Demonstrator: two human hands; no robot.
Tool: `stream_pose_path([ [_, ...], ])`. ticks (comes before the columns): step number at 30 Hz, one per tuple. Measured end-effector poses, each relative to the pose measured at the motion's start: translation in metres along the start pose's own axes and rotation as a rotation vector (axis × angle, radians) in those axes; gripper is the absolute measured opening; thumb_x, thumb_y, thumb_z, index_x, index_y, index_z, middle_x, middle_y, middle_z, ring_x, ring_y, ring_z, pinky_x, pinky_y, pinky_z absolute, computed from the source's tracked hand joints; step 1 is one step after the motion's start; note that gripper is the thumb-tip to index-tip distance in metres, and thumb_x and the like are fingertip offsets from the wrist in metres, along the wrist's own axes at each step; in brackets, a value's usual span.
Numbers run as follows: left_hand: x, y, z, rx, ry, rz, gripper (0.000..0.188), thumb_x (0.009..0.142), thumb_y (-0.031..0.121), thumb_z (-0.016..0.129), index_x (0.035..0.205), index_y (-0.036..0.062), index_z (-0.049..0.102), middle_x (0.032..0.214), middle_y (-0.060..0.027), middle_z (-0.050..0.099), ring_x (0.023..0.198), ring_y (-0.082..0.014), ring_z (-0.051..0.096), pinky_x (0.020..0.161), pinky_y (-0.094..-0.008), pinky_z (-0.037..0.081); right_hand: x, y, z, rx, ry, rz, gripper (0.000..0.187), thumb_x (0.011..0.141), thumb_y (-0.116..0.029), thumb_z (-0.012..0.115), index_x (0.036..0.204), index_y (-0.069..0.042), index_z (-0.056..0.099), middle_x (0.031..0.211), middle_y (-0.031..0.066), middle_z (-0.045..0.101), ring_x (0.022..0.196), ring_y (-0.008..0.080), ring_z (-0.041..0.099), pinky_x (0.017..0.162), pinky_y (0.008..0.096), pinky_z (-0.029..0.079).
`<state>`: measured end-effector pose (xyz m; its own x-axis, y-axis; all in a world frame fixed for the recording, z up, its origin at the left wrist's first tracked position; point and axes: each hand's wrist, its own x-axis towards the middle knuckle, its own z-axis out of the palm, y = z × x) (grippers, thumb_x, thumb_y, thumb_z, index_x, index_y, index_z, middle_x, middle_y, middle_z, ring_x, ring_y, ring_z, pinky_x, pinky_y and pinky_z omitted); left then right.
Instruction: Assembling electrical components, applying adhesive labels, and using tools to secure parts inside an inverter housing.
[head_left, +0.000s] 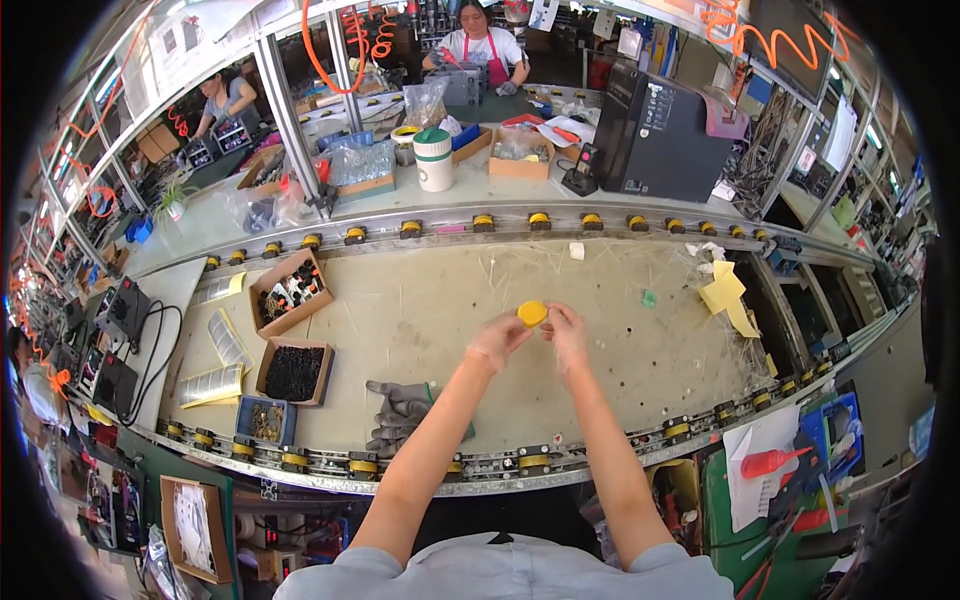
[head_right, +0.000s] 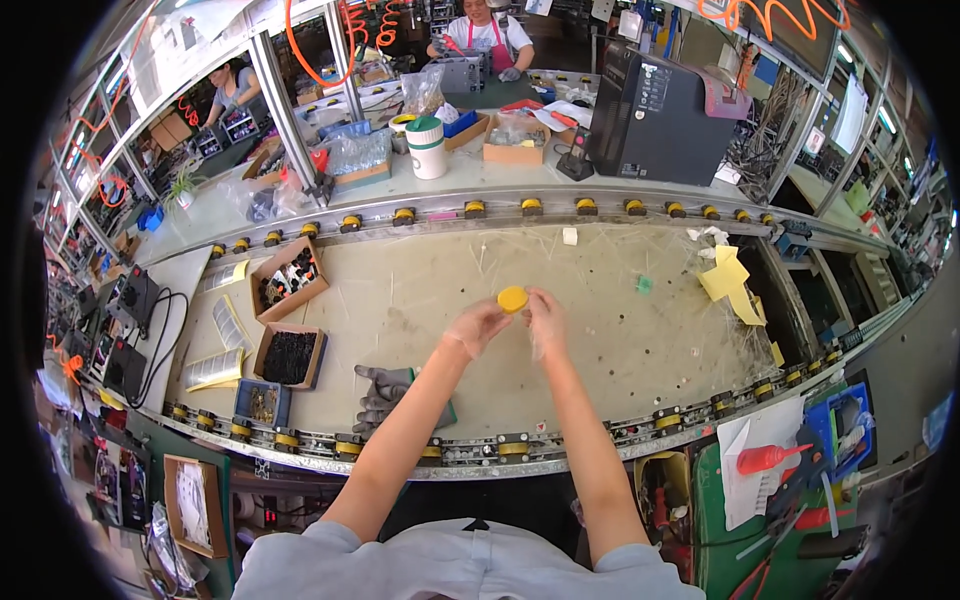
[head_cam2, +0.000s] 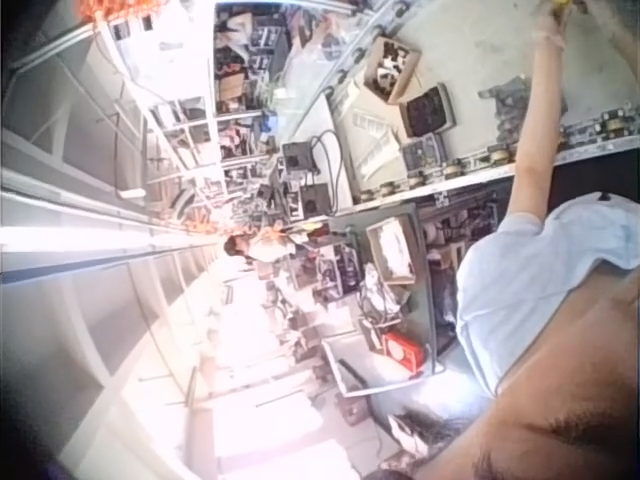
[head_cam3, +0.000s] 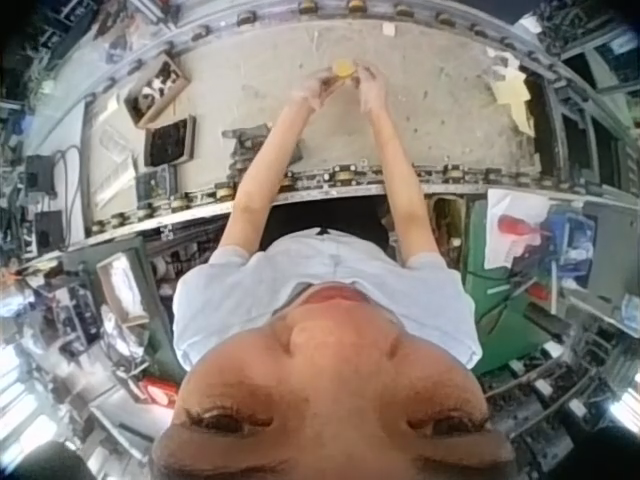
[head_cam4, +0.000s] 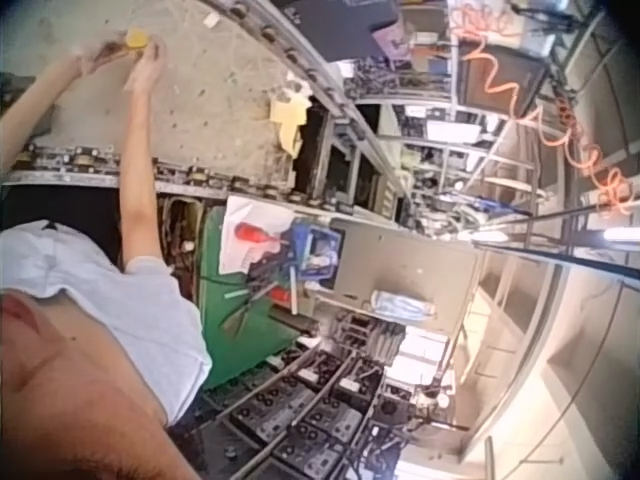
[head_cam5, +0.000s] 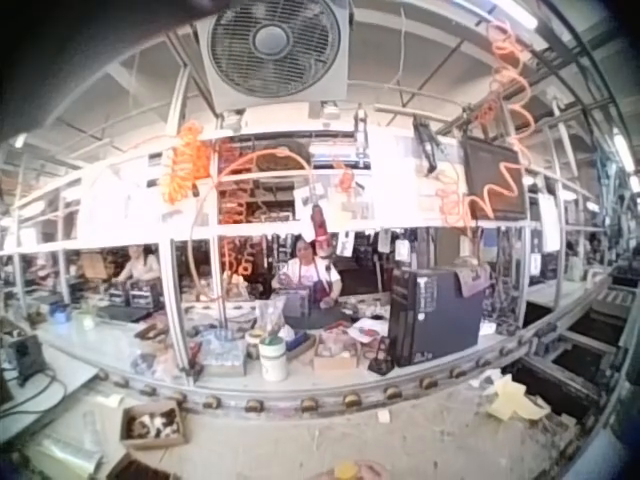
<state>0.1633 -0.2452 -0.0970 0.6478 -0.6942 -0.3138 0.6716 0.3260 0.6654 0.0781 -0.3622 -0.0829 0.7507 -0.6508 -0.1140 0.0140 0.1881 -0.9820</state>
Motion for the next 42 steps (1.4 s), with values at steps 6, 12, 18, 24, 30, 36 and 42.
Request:
stream_pose_path([
  [6, -0.027, 0.001, 0.028, 0.145, 0.022, 0.234, 0.042, 0.081, 0.002, 0.056, 0.121, -0.0059, 0.049, 0.110, -0.0112, 0.057, 0.094, -0.0180, 0.060, 0.082, -0.0287, 0.054, -0.011, -0.014, 0.002, -0.082, 0.020, -0.126, 0.023, 0.092, -0.016, 0.048, 0.110, -0.008, 0.060, 0.104, 0.0023, 0.060, 0.086, 0.0129, 0.058, 0.070, 0.0262, 0.047],
  [12, -0.044, -0.003, 0.038, 0.259, 0.016, 0.378, 0.044, 0.082, 0.003, 0.057, 0.124, -0.0061, 0.048, 0.111, -0.0118, 0.057, 0.099, -0.0195, 0.059, 0.084, -0.0319, 0.053, -0.018, -0.013, -0.008, -0.375, 0.097, -0.520, 0.023, 0.085, -0.006, 0.054, 0.107, -0.008, 0.059, 0.096, 0.0083, 0.054, 0.074, 0.0155, 0.056, 0.067, 0.0268, 0.046],
  [18, -0.061, -0.002, 0.044, 0.271, -0.001, 0.428, 0.043, 0.082, 0.003, 0.058, 0.123, -0.0062, 0.048, 0.110, -0.0117, 0.057, 0.100, -0.0200, 0.058, 0.084, -0.0322, 0.053, -0.037, -0.029, -0.006, -0.392, 0.137, -0.495, 0.020, 0.082, -0.002, 0.056, 0.101, -0.007, 0.059, 0.092, 0.0069, 0.052, 0.068, 0.0143, 0.052, 0.064, 0.0278, 0.046],
  [24, -0.076, 0.000, 0.055, 0.319, 0.009, 0.467, 0.042, 0.083, -0.001, 0.055, 0.124, -0.0066, 0.048, 0.111, -0.0123, 0.056, 0.098, -0.0177, 0.058, 0.081, -0.0304, 0.054, -0.053, -0.040, -0.007, -0.428, 0.158, -0.560, 0.017, 0.079, -0.002, 0.059, 0.095, -0.005, 0.059, 0.093, 0.0061, 0.052, 0.067, 0.0134, 0.051, 0.062, 0.0270, 0.045],
  [30, -0.085, -0.004, 0.059, 0.316, 0.004, 0.483, 0.043, 0.084, -0.001, 0.056, 0.125, -0.0069, 0.047, 0.114, -0.0127, 0.055, 0.104, -0.0200, 0.056, 0.086, -0.0316, 0.052, -0.067, -0.048, -0.007, -0.406, 0.175, -0.515, 0.016, 0.080, -0.006, 0.061, 0.095, -0.004, 0.058, 0.091, 0.0035, 0.054, 0.072, 0.0114, 0.050, 0.067, 0.0258, 0.044],
  [36, -0.098, -0.004, 0.059, 0.541, -0.026, 0.646, 0.045, 0.079, -0.005, 0.061, 0.122, 0.0021, 0.055, 0.110, -0.0086, 0.056, 0.102, -0.0170, 0.056, 0.081, -0.0292, 0.053, -0.073, -0.057, -0.012, -0.078, 0.067, -0.324, 0.016, 0.083, -0.007, 0.059, 0.099, -0.004, 0.058, 0.091, 0.0015, 0.056, 0.082, 0.0100, 0.052, 0.076, 0.0235, 0.042],
  [42, -0.107, -0.004, 0.061, 0.679, -0.014, 0.780, 0.043, 0.074, -0.009, 0.064, 0.114, 0.0055, 0.060, 0.102, -0.0062, 0.054, 0.098, -0.0159, 0.055, 0.081, -0.0269, 0.051, -0.084, -0.066, -0.010, -0.075, 0.007, -0.363, 0.016, 0.084, -0.007, 0.058, 0.100, -0.004, 0.056, 0.093, 0.0014, 0.056, 0.087, 0.0108, 0.052, 0.081, 0.0241, 0.041],
])
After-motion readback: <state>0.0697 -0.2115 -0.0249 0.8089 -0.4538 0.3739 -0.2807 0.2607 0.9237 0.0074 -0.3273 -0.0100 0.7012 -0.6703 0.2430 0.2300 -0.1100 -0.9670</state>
